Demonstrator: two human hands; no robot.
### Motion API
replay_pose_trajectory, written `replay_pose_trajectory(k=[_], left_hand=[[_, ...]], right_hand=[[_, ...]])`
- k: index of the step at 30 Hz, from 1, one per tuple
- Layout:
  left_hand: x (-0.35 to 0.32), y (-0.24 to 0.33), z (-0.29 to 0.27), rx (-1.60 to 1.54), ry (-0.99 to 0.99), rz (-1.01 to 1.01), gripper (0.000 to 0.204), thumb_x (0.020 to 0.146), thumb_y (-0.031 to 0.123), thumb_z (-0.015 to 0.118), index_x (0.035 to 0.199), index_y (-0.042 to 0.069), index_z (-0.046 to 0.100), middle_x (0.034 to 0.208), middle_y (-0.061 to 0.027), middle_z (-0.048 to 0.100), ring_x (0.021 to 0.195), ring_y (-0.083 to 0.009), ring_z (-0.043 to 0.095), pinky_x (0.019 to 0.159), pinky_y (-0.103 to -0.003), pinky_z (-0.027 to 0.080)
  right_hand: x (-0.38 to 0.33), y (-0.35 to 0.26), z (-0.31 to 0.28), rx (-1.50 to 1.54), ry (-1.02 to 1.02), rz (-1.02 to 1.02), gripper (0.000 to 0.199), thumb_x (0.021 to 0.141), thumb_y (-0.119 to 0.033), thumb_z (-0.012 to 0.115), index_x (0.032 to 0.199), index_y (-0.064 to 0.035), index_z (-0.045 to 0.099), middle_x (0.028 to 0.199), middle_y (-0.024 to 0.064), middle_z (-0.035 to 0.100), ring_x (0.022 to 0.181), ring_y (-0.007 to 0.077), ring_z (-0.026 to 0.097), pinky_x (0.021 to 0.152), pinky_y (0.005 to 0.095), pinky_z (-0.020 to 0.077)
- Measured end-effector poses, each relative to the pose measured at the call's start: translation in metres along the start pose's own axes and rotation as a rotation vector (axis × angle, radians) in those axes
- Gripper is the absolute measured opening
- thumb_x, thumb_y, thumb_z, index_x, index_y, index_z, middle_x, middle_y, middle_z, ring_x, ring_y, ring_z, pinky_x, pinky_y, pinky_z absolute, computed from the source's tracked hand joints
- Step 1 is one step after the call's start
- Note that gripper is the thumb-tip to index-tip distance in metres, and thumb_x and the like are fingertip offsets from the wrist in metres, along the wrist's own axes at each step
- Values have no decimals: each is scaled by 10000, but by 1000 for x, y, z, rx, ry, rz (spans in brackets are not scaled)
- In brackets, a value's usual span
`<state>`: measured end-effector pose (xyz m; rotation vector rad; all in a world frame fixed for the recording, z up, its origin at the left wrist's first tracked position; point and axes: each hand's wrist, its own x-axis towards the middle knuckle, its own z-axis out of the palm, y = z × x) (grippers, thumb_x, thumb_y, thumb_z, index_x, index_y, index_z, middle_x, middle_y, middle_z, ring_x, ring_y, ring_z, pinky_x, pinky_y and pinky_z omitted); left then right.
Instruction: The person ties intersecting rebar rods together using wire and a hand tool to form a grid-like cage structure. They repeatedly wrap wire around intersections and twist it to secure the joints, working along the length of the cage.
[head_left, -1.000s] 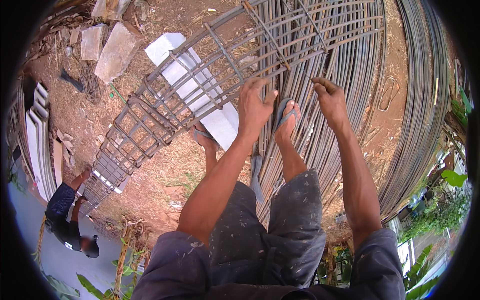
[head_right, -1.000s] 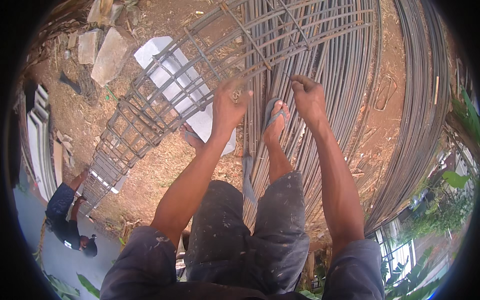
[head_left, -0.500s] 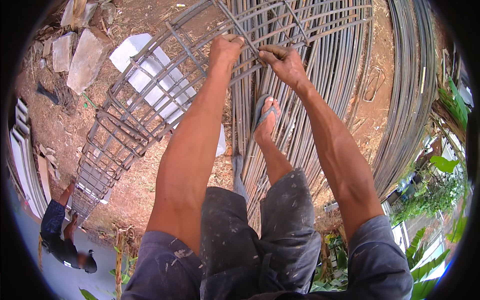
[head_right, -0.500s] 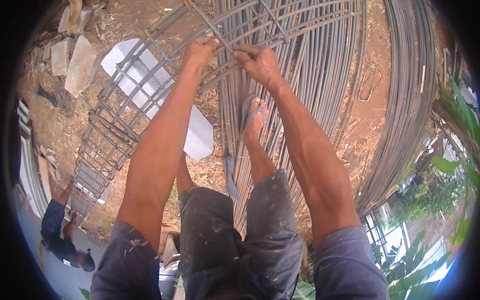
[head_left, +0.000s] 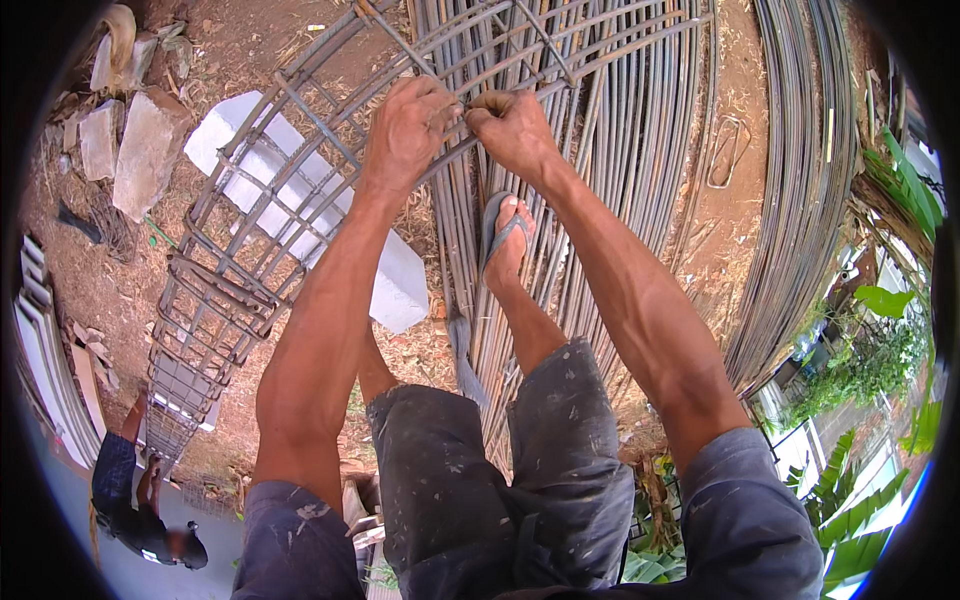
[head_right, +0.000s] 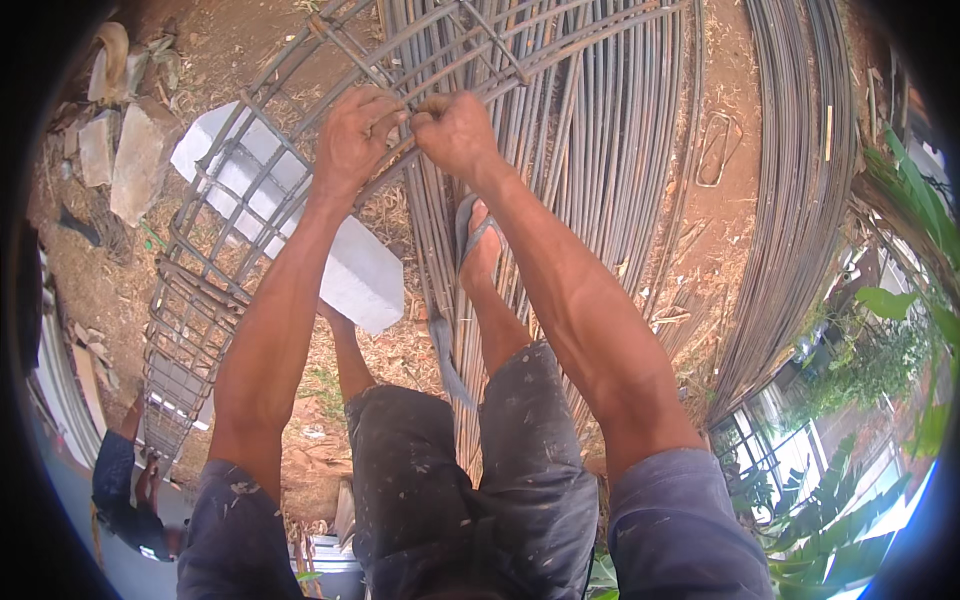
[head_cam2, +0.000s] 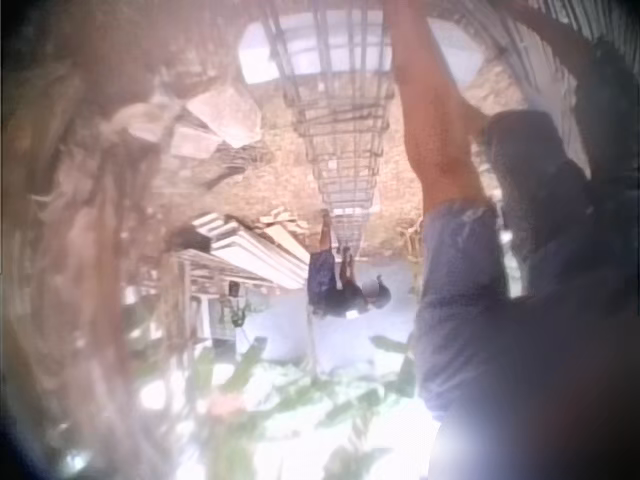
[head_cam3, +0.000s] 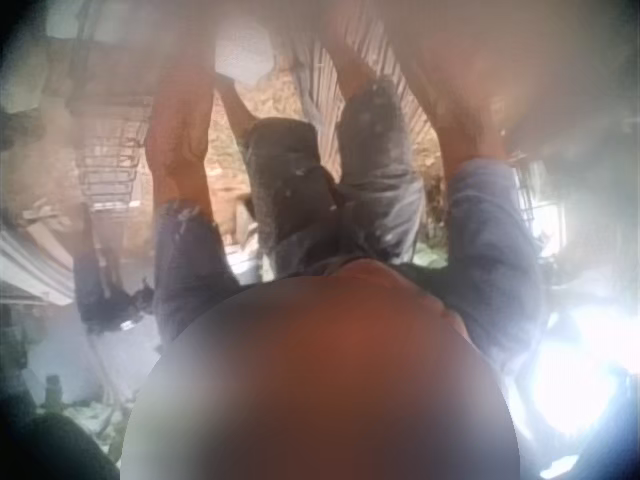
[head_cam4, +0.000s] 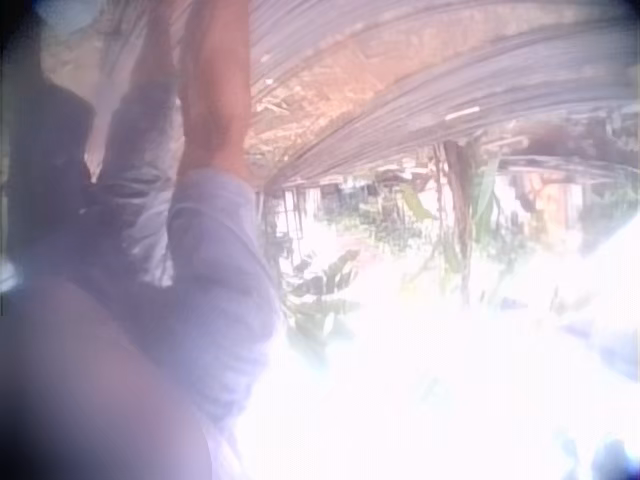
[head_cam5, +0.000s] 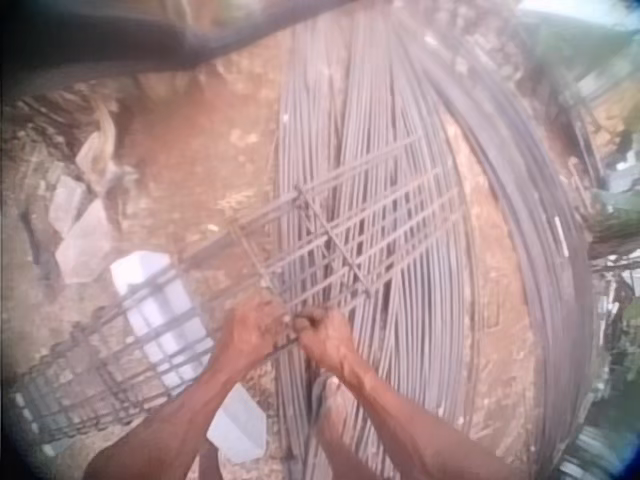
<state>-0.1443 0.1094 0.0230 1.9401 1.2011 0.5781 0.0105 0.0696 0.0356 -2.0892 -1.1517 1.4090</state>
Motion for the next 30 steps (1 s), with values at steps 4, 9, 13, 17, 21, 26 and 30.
replay_pose_trajectory(k=[4, 9, 13, 17, 21, 26, 30], left_hand=[[11, 3, 2, 55, -67, -162, 147, 825, 133, 691, 901, 11, 723, 879, -136, 687, 836, -313, 645, 761, -394, 492], [-8, 14, 22, -194, 219, -432, 196, 808, 121, 706, 964, 4, 727, 914, -138, 711, 856, -261, 678, 774, -364, 500], [-27, 5, 35, -145, 342, -305, 247, 788, 87, 720, 1024, 18, 729, 1004, -136, 707, 929, -259, 668, 851, -354, 495], [-33, 4, 38, -171, 338, -304, 295, 776, 71, 726, 1069, 38, 724, 1073, -132, 683, 1008, -269, 645, 909, -364, 482], [-29, 9, 39, -170, 327, -300, 295, 766, 60, 725, 1060, 40, 724, 1056, -117, 675, 1012, -289, 636, 904, -378, 482], [-27, 15, 43, -205, 423, -284, 274, 721, 26, 714, 995, 23, 720, 963, -118, 659, 938, -308, 627, 848, -396, 486], [-16, 10, 58, -194, 567, -311, 177, 706, 19, 703, 882, 9, 715, 855, -123, 650, 840, -329, 631, 772, -420, 493]], right_hand=[[-14, -15, 5, 104, 24, 31, 293, 774, -157, 556, 935, 24, 721, 697, 251, 642, 632, 346, 630, 665, 405, 503], [-26, -10, -6, 192, 15, 54, 295, 804, -166, 553, 950, 43, 700, 680, 183, 638, 617, 260, 611, 655, 381, 486], [-25, -15, -15, 178, -43, 152, 292, 817, -176, 571, 960, 46, 699, 750, 174, 661, 677, 234, 623, 681, 372, 485], [-27, -21, -20, 128, -27, 182, 276, 818, -179, 587, 937, 44, 697, 748, 165, 661, 686, 221, 619, 681, 371, 485], [-30, -18, -17, 175, -29, 236, 259, 807, -158, 584, 927, 49, 683, 786, 204, 668, 743, 287, 651, 722, 383, 494], [-20, -35, -2, -182, -85, -126, 209, 862, -124, 560, 959, 14, 684, 772, 157, 671, 698, 191, 626, 678, 356, 502], [34, -56, -13, -580, -41, -333, 211, 873, -193, 587, 964, -40, 702, 829, 170, 702, 749, 272, 681, 714, 417, 536]])
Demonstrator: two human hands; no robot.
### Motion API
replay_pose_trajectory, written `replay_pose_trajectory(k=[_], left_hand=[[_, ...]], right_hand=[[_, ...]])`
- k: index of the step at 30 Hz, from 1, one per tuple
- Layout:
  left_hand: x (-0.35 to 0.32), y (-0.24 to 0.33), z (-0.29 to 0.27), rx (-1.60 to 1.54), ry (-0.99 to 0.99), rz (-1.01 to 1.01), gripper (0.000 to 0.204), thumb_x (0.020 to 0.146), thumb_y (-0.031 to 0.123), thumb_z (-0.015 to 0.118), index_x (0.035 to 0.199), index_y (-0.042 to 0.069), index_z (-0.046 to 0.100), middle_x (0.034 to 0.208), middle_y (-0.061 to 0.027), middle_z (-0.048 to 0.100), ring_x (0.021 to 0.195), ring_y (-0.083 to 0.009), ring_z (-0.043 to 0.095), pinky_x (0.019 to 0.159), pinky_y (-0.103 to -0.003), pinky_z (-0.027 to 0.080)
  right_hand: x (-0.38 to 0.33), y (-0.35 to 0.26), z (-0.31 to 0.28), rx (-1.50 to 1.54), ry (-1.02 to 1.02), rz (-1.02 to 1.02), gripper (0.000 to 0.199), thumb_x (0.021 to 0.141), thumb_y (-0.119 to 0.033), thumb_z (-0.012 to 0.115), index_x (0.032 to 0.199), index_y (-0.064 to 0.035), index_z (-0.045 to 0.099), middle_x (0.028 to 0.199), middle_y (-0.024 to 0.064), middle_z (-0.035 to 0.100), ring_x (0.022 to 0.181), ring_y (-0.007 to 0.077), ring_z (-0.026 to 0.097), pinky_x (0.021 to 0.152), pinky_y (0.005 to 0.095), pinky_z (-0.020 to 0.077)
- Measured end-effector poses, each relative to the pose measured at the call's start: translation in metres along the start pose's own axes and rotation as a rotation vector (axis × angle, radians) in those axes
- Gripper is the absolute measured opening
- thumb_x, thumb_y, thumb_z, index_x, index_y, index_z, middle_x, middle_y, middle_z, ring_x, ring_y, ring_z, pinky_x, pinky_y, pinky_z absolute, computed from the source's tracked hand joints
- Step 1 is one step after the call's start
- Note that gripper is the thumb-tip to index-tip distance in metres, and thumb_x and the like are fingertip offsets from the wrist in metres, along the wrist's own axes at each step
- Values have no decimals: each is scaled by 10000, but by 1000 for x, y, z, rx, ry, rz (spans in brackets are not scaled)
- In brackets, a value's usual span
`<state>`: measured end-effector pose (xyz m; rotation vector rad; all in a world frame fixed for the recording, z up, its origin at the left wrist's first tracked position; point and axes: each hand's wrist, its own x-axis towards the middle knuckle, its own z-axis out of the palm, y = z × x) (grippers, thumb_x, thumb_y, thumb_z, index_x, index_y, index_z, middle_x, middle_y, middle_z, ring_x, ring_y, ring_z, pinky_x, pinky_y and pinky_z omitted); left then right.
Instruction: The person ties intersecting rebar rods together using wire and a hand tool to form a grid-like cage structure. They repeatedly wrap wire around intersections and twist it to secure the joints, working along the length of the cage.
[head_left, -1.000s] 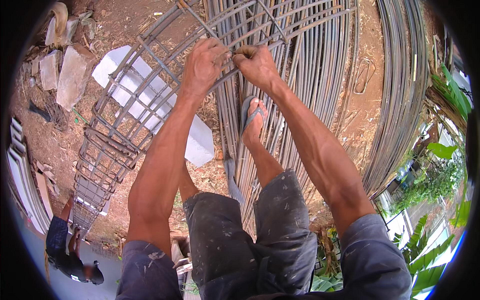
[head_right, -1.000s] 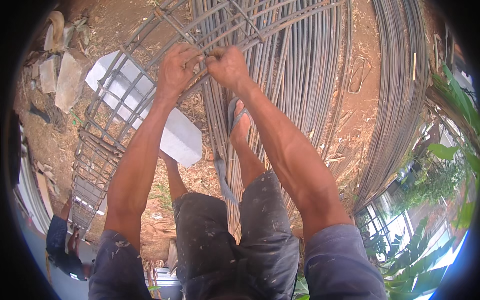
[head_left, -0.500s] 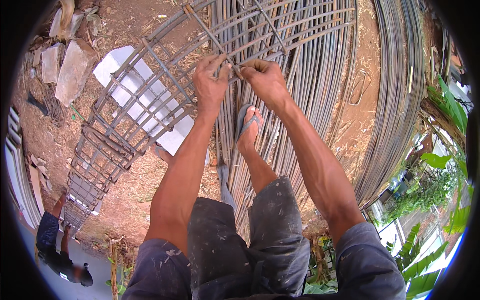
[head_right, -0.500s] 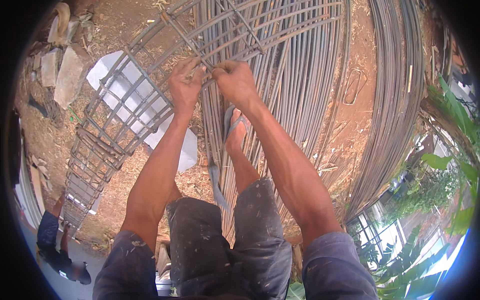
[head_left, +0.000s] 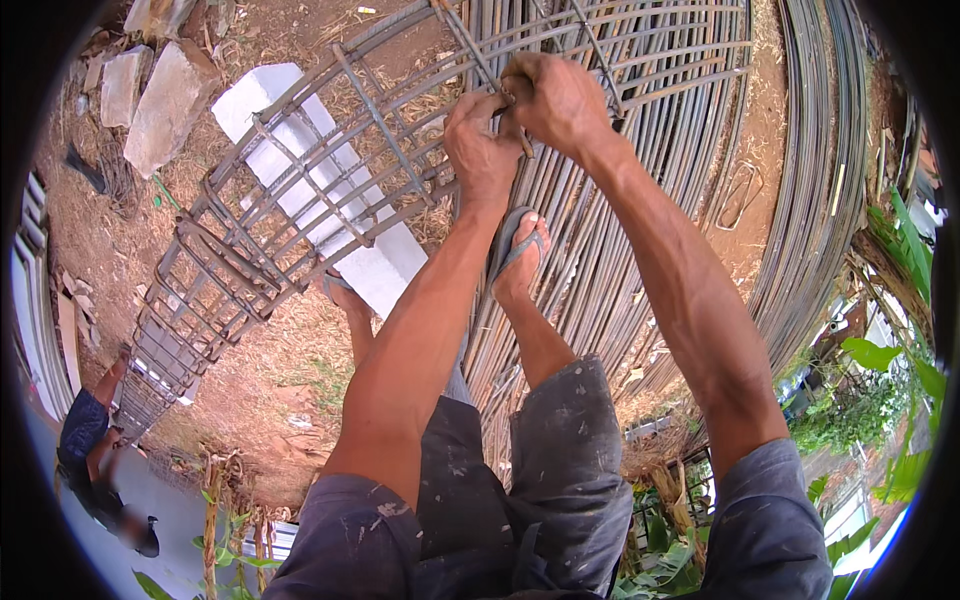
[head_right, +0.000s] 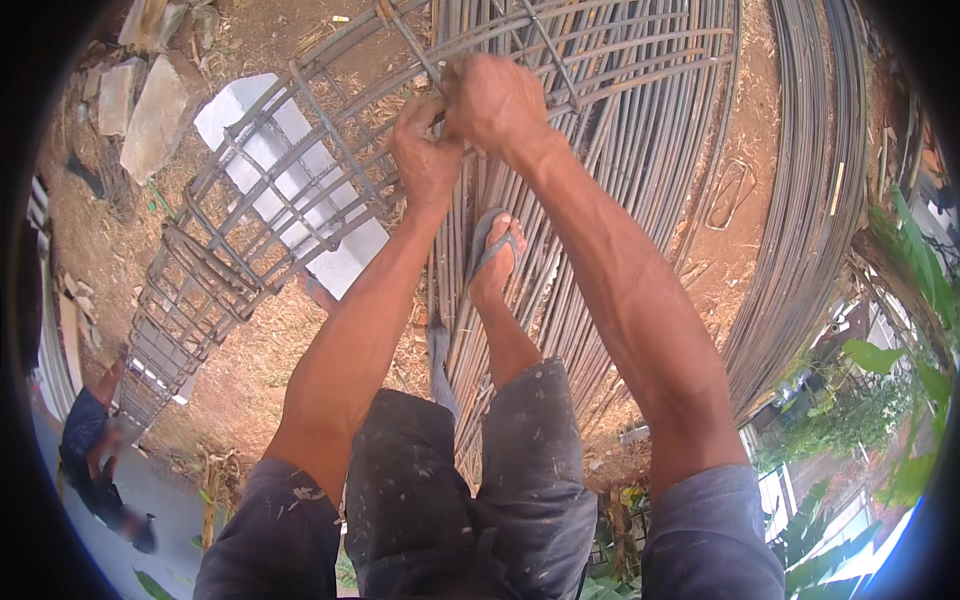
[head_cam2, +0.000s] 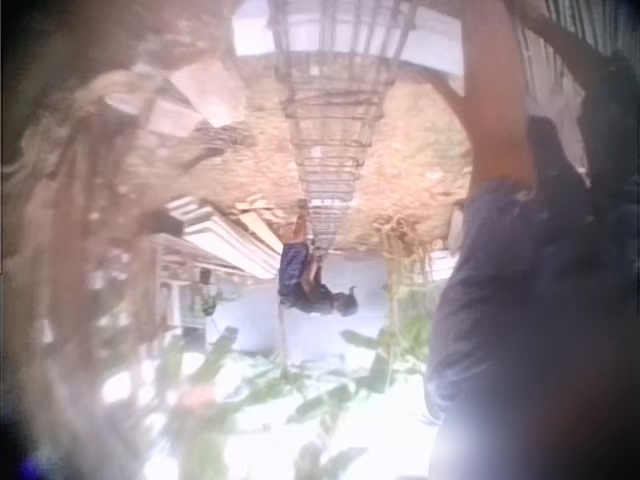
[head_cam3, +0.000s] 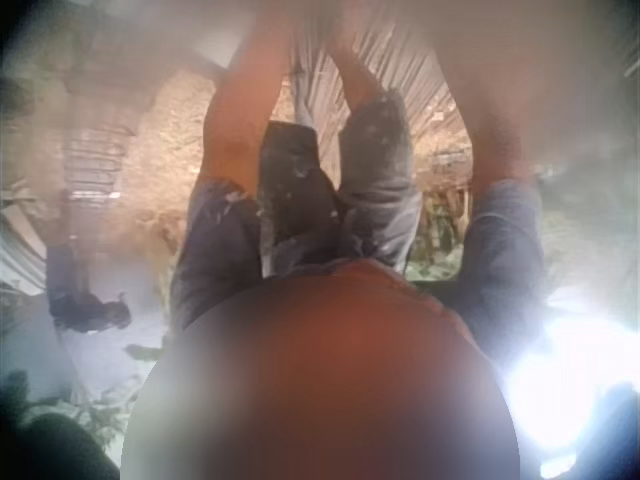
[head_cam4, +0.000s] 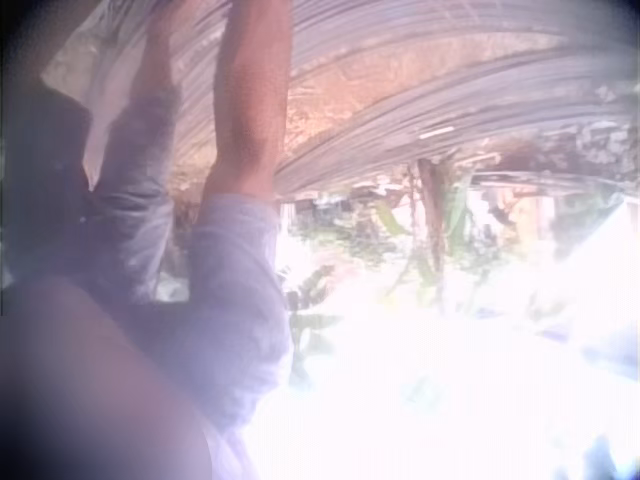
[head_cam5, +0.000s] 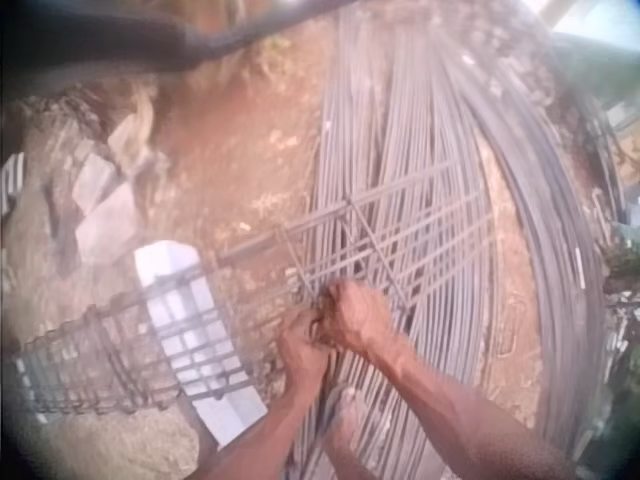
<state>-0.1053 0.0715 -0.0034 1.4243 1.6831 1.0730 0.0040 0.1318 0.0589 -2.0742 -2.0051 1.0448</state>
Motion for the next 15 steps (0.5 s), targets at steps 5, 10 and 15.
replay_pose_trajectory(k=[5, 10, 15], left_hand=[[2, 1, -2, 26, -13, -82, 151, 702, 41, 708, 850, 31, 735, 863, -138, 676, 831, -334, 648, 777, -402, 506], [14, 4, -18, 39, -211, -6, 152, 706, 68, 714, 853, 48, 749, 867, -120, 688, 795, -316, 654, 793, -409, 520], [4, 23, -43, 151, -198, 63, 347, 755, 104, 735, 1094, 44, 689, 1171, -139, 597, 1149, -356, 517, 990, -458, 417]], right_hand=[[6, 21, -9, -296, -174, 144, 226, 890, -236, 594, 935, -55, 723, 826, 165, 707, 719, 308, 671, 704, 439, 543], [-53, 29, -1, 319, -232, 89, 303, 898, -267, 616, 925, 20, 705, 750, 185, 672, 593, 288, 565, 633, 386, 490], [-104, 7, 9, -33, -79, 101, 421, 865, -259, 657, 1218, -37, 603, 1089, 205, 633, 940, 356, 605, 843, 426, 468]])
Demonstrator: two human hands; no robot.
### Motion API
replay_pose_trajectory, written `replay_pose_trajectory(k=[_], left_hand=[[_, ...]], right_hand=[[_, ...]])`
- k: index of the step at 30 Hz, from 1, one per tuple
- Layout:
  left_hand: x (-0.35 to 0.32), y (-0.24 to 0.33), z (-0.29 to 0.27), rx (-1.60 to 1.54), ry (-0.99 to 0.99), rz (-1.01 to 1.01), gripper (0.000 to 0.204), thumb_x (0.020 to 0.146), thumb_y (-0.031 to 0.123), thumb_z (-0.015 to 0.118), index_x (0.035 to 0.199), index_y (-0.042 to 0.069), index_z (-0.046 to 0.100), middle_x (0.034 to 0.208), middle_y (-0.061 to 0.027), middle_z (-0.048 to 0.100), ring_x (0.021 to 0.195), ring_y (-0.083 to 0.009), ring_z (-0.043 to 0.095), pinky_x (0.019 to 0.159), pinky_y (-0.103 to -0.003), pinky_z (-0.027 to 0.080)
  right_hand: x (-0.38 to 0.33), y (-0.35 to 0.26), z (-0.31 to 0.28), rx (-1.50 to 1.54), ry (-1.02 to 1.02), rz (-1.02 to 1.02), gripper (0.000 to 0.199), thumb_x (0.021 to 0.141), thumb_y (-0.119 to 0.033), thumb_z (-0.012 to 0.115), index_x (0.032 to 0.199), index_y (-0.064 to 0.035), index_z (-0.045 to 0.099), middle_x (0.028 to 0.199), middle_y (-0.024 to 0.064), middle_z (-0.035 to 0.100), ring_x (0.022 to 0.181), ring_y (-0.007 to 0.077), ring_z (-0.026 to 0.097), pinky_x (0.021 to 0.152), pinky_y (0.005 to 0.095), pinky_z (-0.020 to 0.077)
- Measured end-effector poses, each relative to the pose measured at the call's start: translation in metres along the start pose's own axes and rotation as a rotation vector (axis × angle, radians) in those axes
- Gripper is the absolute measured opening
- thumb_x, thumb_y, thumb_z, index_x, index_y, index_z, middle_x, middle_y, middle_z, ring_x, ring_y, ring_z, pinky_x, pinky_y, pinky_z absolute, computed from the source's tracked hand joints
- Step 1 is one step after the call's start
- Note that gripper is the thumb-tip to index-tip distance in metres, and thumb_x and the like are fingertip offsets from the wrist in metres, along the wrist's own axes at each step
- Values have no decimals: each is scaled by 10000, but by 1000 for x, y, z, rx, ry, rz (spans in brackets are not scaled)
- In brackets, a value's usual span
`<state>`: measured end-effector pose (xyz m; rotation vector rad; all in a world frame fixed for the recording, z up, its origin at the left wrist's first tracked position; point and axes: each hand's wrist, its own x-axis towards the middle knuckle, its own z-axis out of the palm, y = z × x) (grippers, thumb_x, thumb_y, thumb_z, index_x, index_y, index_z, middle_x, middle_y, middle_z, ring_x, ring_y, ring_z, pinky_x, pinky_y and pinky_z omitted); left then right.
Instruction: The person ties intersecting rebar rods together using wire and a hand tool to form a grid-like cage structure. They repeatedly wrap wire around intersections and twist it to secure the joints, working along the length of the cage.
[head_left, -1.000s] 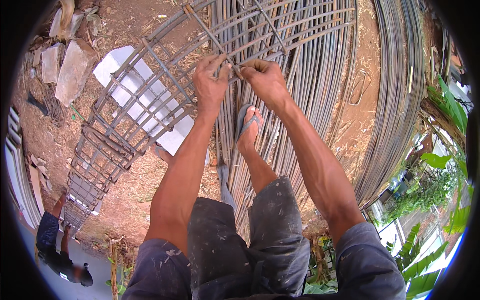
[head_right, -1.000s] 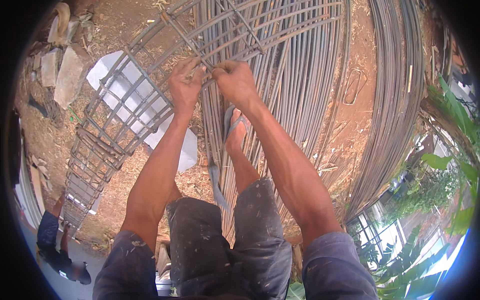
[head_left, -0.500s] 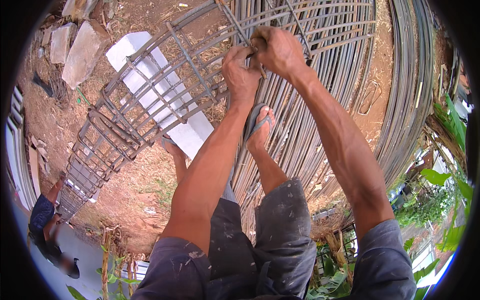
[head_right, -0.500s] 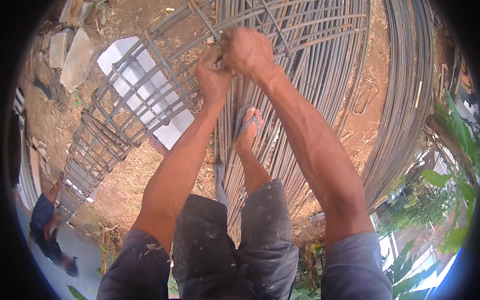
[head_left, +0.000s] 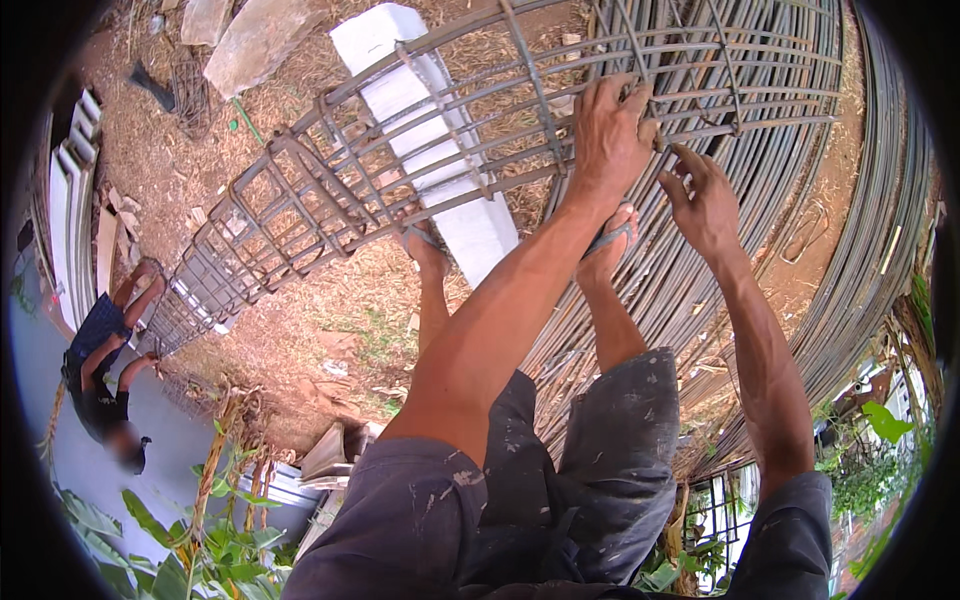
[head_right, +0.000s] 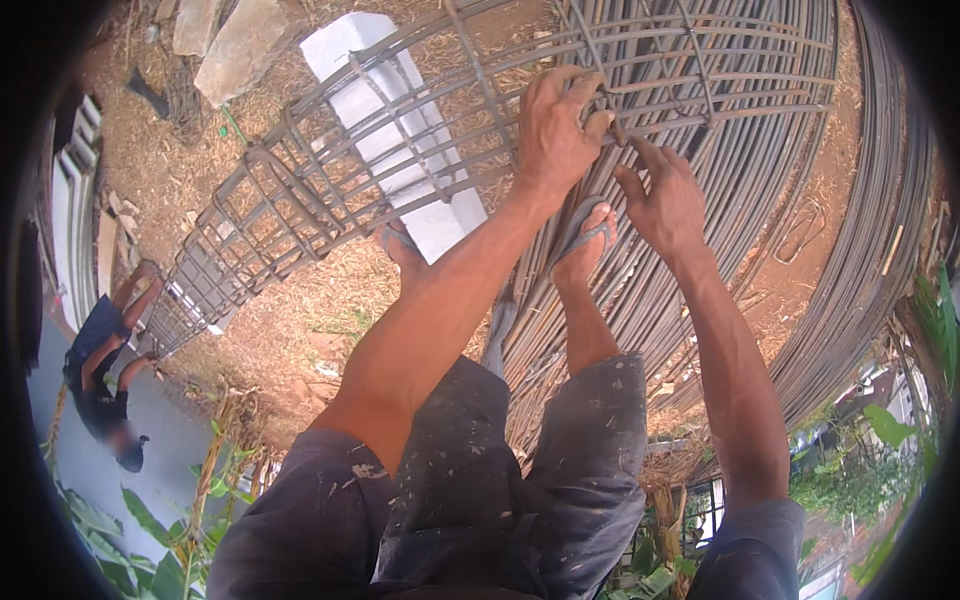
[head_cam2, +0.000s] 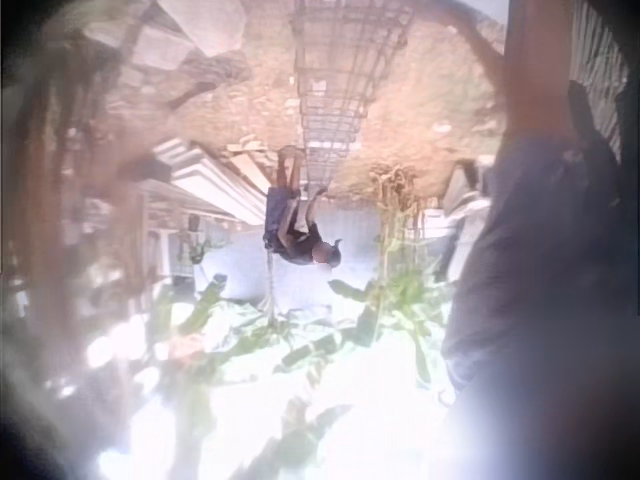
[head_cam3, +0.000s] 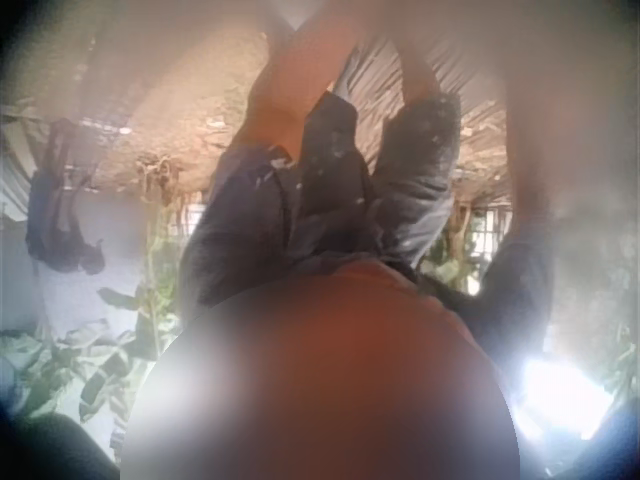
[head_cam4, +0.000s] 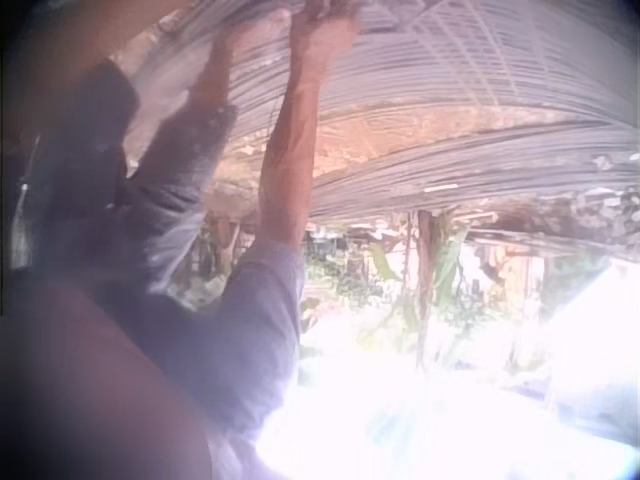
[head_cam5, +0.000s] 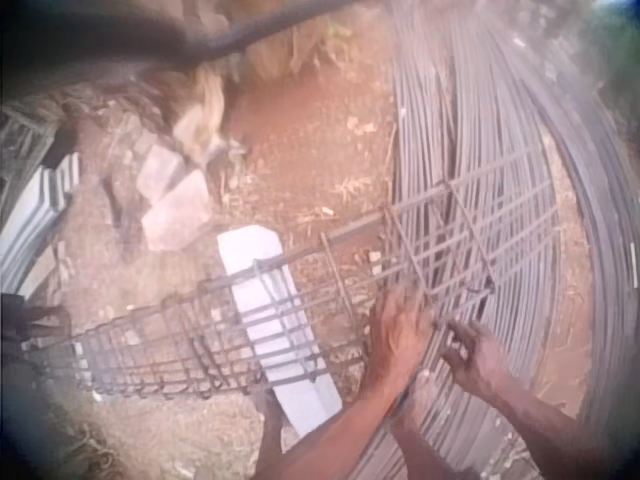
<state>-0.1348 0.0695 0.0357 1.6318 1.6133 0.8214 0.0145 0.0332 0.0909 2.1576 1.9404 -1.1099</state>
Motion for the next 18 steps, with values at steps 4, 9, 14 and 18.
replay_pose_trajectory(k=[4, 9, 14, 18], left_hand=[[-49, -34, -88, 199, 401, -188, 447, 794, 134, 750, 1213, 54, 616, 1274, -172, 473, 1227, -325, 448, 1016, -485, 380], [-74, -152, -256, 679, 529, -613, 647, 798, 308, 763, 1251, -79, 510, 1266, -279, 476, 1142, -393, 520, 970, -474, 435], [-50, -170, -301, 538, 53, -736, 930, 696, 456, 792, 1338, -108, 425, 970, -276, 678, 941, -381, 669, 823, -440, 516], [-28, -168, -296, 491, 35, -758, 767, 682, 366, 779, 1224, -91, 485, 1004, -300, 664, 953, -418, 660, 857, -447, 513]], right_hand=[[-50, 11, 0, -343, 216, -97, 684, 836, -222, 701, 1428, -54, 403, 1231, 220, 555, 1146, 373, 518, 984, 454, 401], [-75, -5, -3, 33, 36, 352, 673, 868, -231, 662, 1446, -46, 372, 1060, 208, 639, 921, 343, 655, 789, 434, 520], [-81, 0, 15, -9, 68, 374, 599, 914, -242, 606, 1436, -44, 387, 865, 145, 691, 763, 301, 676, 720, 425, 525], [-77, 16, 24, -88, 129, 379, 637, 897, -254, 624, 1451, -75, 368, 1066, 176, 658, 958, 312, 643, 820, 435, 503]])
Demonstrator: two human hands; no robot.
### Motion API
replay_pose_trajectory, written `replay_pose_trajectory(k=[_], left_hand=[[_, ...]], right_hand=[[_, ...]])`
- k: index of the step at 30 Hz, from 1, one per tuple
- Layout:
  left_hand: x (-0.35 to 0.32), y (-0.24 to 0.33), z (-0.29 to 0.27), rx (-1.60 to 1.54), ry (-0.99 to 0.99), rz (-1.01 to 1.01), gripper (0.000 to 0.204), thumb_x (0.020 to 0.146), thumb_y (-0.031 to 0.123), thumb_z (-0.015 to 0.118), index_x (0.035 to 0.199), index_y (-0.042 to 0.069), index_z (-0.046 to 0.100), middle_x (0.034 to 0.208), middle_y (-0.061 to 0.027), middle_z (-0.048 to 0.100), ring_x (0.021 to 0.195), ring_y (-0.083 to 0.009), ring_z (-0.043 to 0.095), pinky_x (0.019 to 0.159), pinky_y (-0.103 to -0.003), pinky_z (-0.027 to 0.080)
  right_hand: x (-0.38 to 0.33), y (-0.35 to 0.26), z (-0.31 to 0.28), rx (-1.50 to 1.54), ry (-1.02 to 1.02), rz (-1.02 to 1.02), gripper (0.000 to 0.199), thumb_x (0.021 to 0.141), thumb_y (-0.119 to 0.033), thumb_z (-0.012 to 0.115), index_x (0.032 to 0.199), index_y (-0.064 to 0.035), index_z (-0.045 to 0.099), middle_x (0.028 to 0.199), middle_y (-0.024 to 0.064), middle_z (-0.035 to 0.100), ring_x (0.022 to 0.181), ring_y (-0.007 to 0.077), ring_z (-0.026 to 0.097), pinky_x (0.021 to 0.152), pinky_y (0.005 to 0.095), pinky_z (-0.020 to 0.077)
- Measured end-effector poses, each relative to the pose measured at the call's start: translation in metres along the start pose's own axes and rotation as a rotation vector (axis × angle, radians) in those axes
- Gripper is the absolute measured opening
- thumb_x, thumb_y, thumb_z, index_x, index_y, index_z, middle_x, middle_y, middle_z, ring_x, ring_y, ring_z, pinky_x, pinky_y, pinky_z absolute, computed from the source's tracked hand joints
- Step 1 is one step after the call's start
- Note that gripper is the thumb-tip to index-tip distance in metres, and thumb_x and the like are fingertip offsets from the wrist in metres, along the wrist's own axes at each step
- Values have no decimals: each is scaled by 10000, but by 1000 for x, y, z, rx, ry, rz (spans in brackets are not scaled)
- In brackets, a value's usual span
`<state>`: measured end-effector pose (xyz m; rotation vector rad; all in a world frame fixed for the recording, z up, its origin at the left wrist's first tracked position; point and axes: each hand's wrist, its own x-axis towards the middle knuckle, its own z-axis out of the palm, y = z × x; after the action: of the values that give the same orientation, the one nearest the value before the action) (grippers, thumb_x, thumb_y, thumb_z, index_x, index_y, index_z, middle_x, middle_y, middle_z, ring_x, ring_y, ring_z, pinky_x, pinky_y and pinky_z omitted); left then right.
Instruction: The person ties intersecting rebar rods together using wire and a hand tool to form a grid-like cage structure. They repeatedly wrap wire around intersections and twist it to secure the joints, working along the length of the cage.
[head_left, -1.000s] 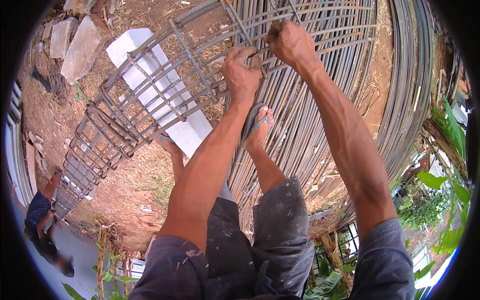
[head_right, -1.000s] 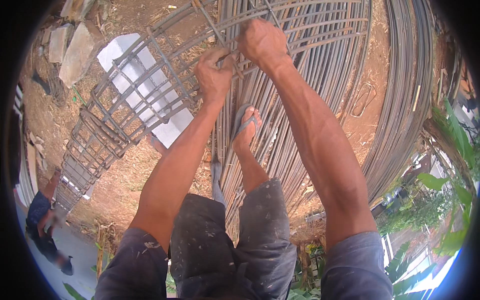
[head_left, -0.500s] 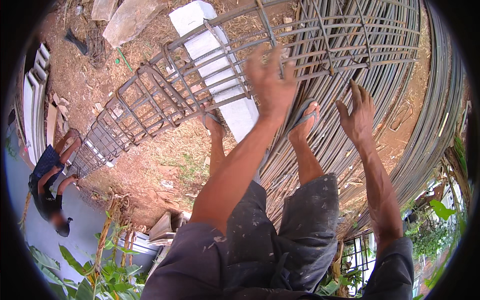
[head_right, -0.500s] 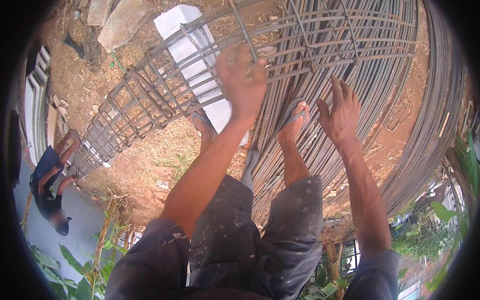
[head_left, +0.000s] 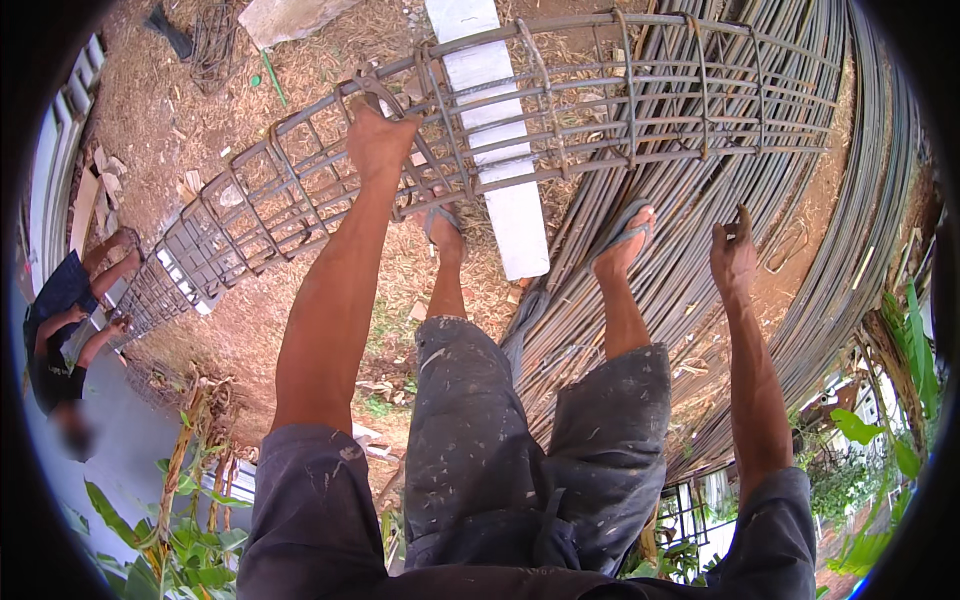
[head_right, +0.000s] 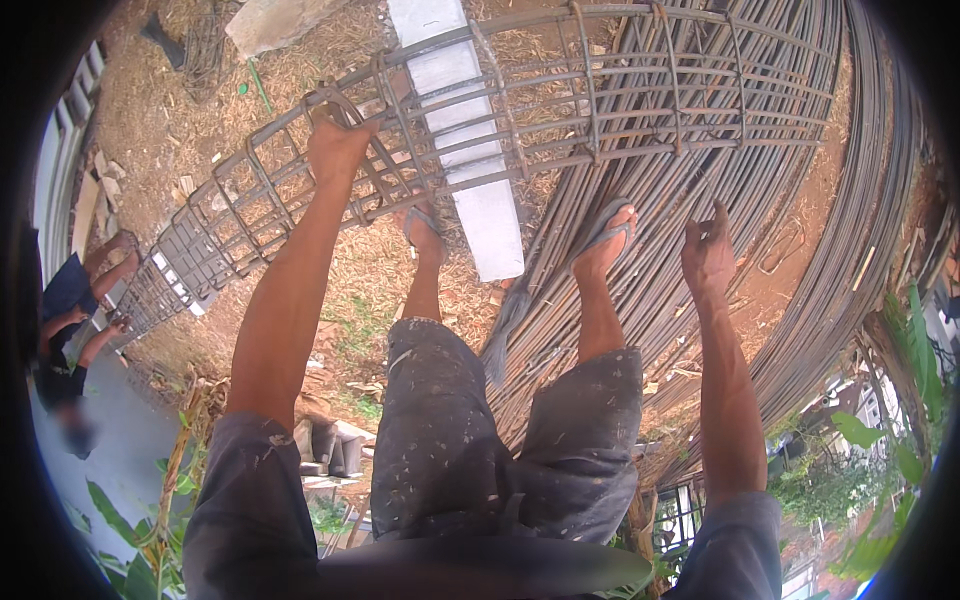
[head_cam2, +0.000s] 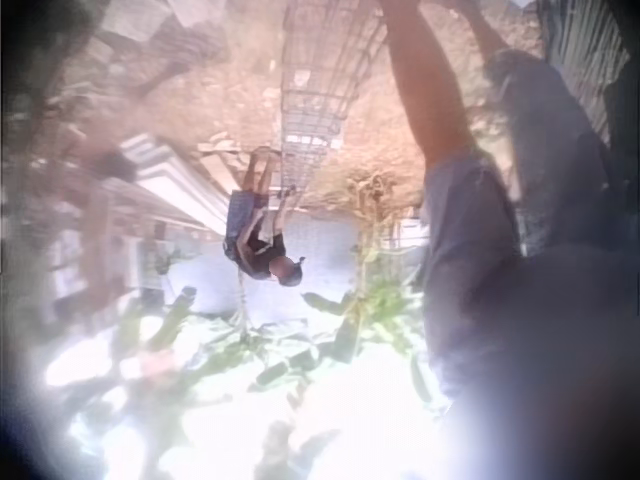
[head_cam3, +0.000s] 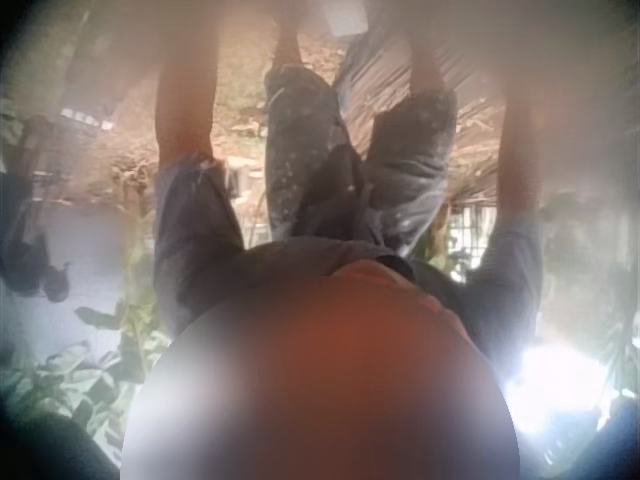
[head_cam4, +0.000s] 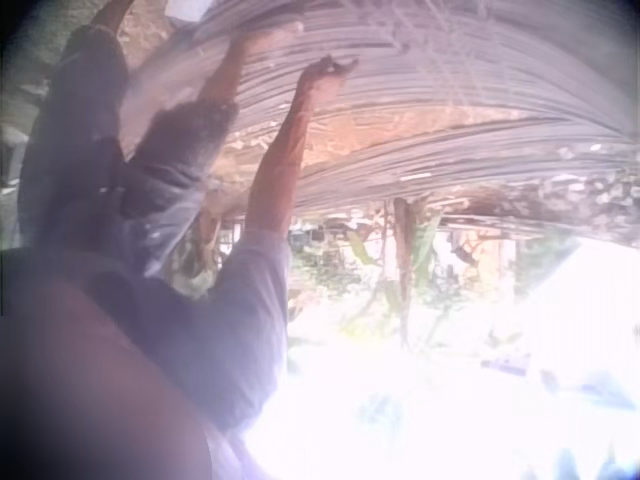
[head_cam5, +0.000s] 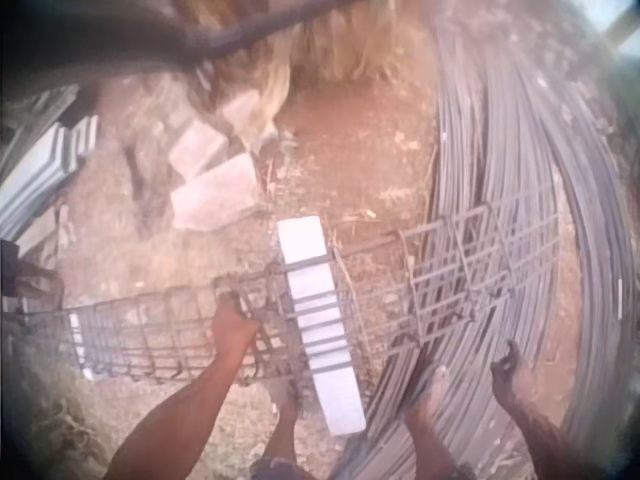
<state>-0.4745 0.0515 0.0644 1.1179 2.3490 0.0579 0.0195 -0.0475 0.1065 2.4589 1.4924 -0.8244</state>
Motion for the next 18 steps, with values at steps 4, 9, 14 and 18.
replay_pose_trajectory(k=[4, 9, 14, 18], left_hand=[[4, -29, -23, -391, -144, -78, 711, 713, 195, 760, 1266, -107, 431, 987, -249, 655, 881, -326, 690, 768, -403, 570], [-62, -33, -90, -840, -444, -165, 706, 785, 108, 739, 1334, -102, 348, 1046, -240, 603, 891, -298, 682, 740, -384, 608], [-174, 4, -94, -1163, -593, -208, 734, 786, 34, 733, 1386, -29, 316, 1100, -182, 577, 977, -214, 629, 785, -311, 557], [-204, 54, -69, -1092, -609, -61, 663, 819, 213, 775, 1309, -31, 402, 964, -178, 625, 880, -242, 675, 661, -318, 566]], right_hand=[[-7, -35, -8, -388, 214, -118, 672, 882, -305, 637, 1458, -103, 356, 1424, 200, 411, 1295, 431, 378, 1042, 542, 336], [-55, -135, -40, -187, 75, -537, 754, 859, -393, 691, 1438, -24, 378, 1398, 257, 448, 1271, 396, 450, 1088, 527, 337], [-159, -275, -46, 68, -950, -445, 751, 864, -327, 679, 1418, 60, 353, 1226, 295, 592, 1242, 440, 498, 1089, 506, 353], [-148, -258, -70, 136, -821, -221, 482, 911, -237, 584, 1304, 25, 489, 994, 248, 638, 968, 405, 595, 918, 441, 456]])
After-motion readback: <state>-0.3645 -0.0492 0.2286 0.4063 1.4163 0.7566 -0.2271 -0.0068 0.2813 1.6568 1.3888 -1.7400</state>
